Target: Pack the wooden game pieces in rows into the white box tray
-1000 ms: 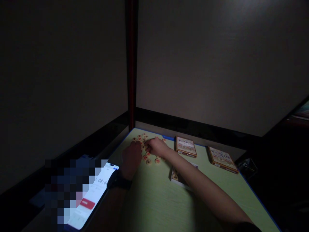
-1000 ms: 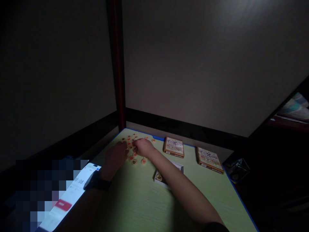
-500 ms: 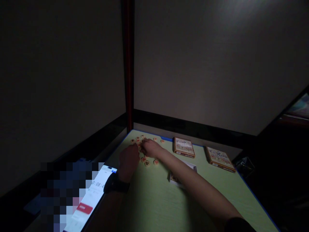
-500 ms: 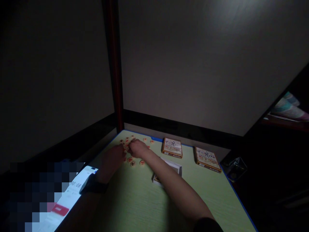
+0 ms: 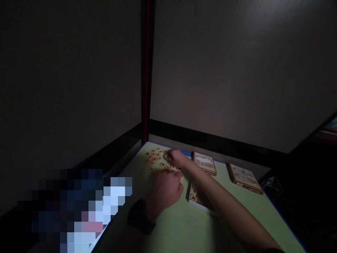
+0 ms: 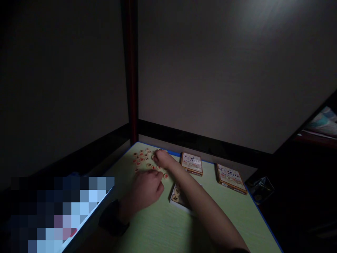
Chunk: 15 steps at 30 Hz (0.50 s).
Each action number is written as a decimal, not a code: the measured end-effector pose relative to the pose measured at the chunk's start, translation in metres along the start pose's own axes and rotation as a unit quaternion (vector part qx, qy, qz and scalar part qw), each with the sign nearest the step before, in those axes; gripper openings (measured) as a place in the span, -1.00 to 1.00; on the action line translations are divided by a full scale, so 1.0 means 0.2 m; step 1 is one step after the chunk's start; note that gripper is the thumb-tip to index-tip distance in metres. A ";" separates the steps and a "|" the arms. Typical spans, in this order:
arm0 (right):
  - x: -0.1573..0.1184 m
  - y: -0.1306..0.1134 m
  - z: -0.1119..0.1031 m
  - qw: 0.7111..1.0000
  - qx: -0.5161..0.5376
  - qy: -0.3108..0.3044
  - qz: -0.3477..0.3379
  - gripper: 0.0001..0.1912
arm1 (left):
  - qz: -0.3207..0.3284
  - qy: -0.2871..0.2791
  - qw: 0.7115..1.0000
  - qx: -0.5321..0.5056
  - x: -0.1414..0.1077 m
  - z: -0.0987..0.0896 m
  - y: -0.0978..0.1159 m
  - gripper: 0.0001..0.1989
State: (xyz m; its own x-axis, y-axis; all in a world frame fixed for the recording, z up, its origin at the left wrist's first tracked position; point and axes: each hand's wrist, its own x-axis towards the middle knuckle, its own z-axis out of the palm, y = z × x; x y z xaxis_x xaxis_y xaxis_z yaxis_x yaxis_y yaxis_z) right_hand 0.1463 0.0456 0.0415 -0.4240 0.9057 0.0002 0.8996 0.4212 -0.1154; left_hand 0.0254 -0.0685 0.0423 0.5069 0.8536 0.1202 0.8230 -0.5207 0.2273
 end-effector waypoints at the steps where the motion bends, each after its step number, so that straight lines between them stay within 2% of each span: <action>1: -0.01 0.02 -0.01 1.000 0.001 -0.003 0.010 -0.77 | 0.020 -0.001 1.000 -0.003 -0.01 0.01 0.03 -0.77; 6: -0.04 0.09 -0.03 0.999 0.008 -0.013 0.036 -0.80 | 0.071 -0.041 0.997 0.000 -0.03 0.05 0.07 -0.75; 15: -0.03 0.00 -0.03 0.999 0.052 0.007 0.009 -0.82 | 0.083 -0.040 0.996 -0.004 -0.04 0.05 0.08 -0.74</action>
State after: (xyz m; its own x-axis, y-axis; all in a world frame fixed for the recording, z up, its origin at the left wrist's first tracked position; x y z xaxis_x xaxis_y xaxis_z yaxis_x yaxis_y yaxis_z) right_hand 0.1494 0.0409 0.0480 -0.4050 0.9142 0.0108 0.8914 0.3975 -0.2175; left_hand 0.0365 -0.0836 0.0341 0.6554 0.7511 0.0793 0.7238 -0.6546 0.2182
